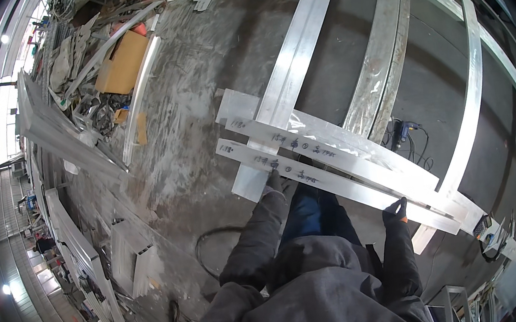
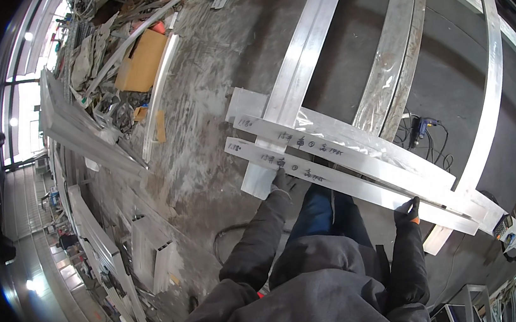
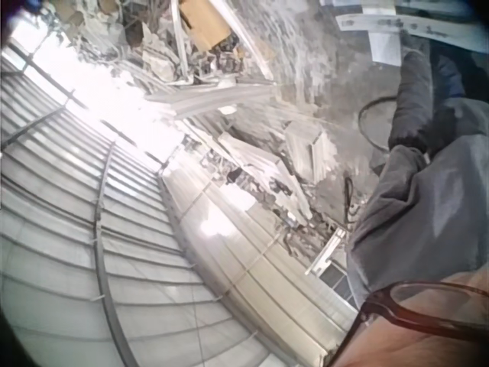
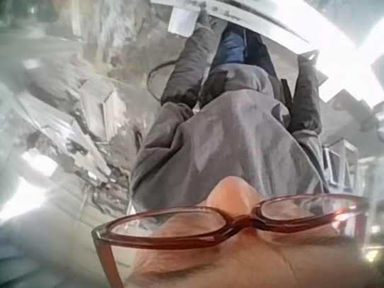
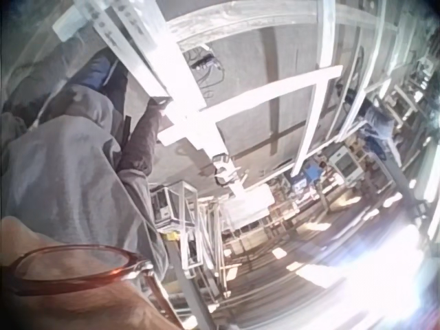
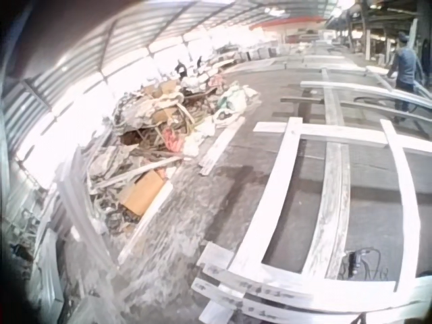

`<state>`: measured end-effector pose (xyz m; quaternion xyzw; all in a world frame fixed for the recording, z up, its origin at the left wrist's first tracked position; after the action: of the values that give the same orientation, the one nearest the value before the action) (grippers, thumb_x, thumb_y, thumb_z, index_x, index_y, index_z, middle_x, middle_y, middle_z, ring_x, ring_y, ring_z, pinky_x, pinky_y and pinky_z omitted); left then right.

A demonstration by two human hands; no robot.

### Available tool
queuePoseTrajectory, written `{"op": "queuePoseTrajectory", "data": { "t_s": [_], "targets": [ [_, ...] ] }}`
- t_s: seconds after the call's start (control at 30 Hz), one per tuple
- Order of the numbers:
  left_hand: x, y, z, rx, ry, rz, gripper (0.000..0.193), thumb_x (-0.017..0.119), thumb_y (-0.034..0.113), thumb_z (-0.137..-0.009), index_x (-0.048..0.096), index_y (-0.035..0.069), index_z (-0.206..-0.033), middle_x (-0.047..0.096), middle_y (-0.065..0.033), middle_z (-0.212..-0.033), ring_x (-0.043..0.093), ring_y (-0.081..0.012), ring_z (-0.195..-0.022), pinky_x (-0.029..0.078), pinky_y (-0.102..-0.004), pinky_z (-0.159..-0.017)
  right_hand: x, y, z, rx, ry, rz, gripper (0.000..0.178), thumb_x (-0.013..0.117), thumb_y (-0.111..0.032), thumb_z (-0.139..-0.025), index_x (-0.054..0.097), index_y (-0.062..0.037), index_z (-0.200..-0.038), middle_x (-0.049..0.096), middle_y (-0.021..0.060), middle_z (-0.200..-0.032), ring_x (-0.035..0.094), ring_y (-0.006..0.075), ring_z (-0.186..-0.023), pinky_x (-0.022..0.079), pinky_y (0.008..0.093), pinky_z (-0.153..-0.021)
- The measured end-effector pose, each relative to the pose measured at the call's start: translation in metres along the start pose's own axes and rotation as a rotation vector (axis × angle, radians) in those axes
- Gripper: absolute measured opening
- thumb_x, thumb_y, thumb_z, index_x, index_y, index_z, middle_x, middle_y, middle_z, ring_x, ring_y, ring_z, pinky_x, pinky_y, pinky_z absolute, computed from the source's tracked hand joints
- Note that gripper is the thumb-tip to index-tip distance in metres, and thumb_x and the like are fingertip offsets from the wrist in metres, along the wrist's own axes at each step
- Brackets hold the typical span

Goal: The person welds a metal frame using a handheld welding torch, then measures the frame with a tape measure and performs calculations on a calculator. The person handles the metal frame, welding torch, tape measure, and calculator.

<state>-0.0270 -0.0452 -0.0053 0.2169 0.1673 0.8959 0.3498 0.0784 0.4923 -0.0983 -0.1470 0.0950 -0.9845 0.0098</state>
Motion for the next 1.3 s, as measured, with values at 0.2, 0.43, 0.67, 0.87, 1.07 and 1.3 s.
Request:
{"op": "queuePoseTrajectory", "data": {
  "t_s": [0.2, 0.43, 0.67, 0.87, 1.07, 1.3],
  "targets": [
    [0.004, 0.015, 0.007, -0.017, 0.242, -0.184, 0.049, 0.062, 0.053, -0.104, 0.057, 0.022, -0.142, 0.072, 0.0, -0.121, 0.07, -0.0171, -0.091, 0.054, -0.0327, -0.069, -0.012, -0.016, -0.026, -0.011, -0.437, 0.222, 0.031, 0.056, -0.028, -0.112, 0.069, -0.0015, -0.122, 0.067, 0.0001, -0.106, 0.062, 0.008, -0.105, 0.049, 0.0197, -0.101],
    [-0.015, 0.0, -0.011, 0.031, 0.025, -0.2, 0.036, 0.075, 0.034, -0.099, 0.062, 0.02, -0.13, 0.073, -0.0057, -0.118, 0.073, -0.0212, -0.096, 0.056, -0.0332, -0.063, -0.005, -0.004, -0.011, -0.11, -0.27, 0.304, 0.041, 0.056, -0.032, -0.109, 0.063, 0.0035, -0.126, 0.069, 0.0104, -0.118, 0.064, 0.02, -0.114, 0.048, 0.031, -0.102],
    [0.001, -0.035, -0.017, 0.014, -0.115, -0.246, 0.038, 0.058, 0.038, -0.106, 0.061, 0.015, -0.136, 0.07, -0.0149, -0.13, 0.071, -0.0333, -0.108, 0.059, -0.0468, -0.079, 0.017, 0.0, 0.015, -0.407, -0.032, 1.056, 0.043, 0.059, -0.038, -0.104, 0.064, 0.0027, -0.117, 0.072, 0.0153, -0.114, 0.068, 0.0297, -0.107, 0.052, 0.041, -0.092],
    [0.01, -0.047, -0.023, -0.147, -0.065, 0.259, 0.033, 0.059, 0.029, -0.103, 0.064, 0.01, -0.13, 0.072, -0.0147, -0.118, 0.072, -0.0314, -0.094, 0.06, -0.0387, -0.078, 0.047, -0.003, 0.083, -0.969, 0.063, 2.083, 0.047, 0.061, -0.044, -0.1, 0.064, 0.002, -0.109, 0.074, 0.0196, -0.111, 0.071, 0.0379, -0.101, 0.055, 0.0497, -0.083],
    [0.008, -0.067, -0.032, -0.155, -0.313, -0.286, 0.039, 0.071, 0.019, -0.095, 0.064, 0.005, -0.131, 0.072, -0.0167, -0.116, 0.072, -0.0308, -0.099, 0.059, -0.04, -0.087, 0.013, 0.002, 0.101, -0.402, -0.182, 2.093, 0.034, 0.05, -0.032, -0.105, 0.071, -0.0085, -0.118, 0.075, 0.0117, -0.111, 0.069, 0.0272, -0.098, 0.056, 0.041, -0.088],
    [0.15, -0.146, 0.078, 0.809, -1.028, -1.552, 0.071, 0.086, 0.033, -0.084, 0.057, 0.004, -0.142, 0.065, -0.0204, -0.133, 0.063, -0.0367, -0.124, 0.051, -0.0473, -0.106, -0.114, 0.066, 0.2, -0.296, 0.092, 0.652, 0.023, 0.064, -0.029, -0.1, 0.066, -0.007, -0.104, 0.071, 0.0058, -0.089, 0.069, 0.0171, -0.073, 0.052, 0.0323, -0.061]
  ]
}}
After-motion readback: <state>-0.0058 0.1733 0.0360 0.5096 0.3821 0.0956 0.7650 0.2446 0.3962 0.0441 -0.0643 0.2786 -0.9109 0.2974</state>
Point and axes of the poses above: each hand's wrist, its own z-axis away from the middle knuckle, its own x-axis out of the palm, y = z × x, the point moved 3 cm from there along -z, towards the middle knuckle
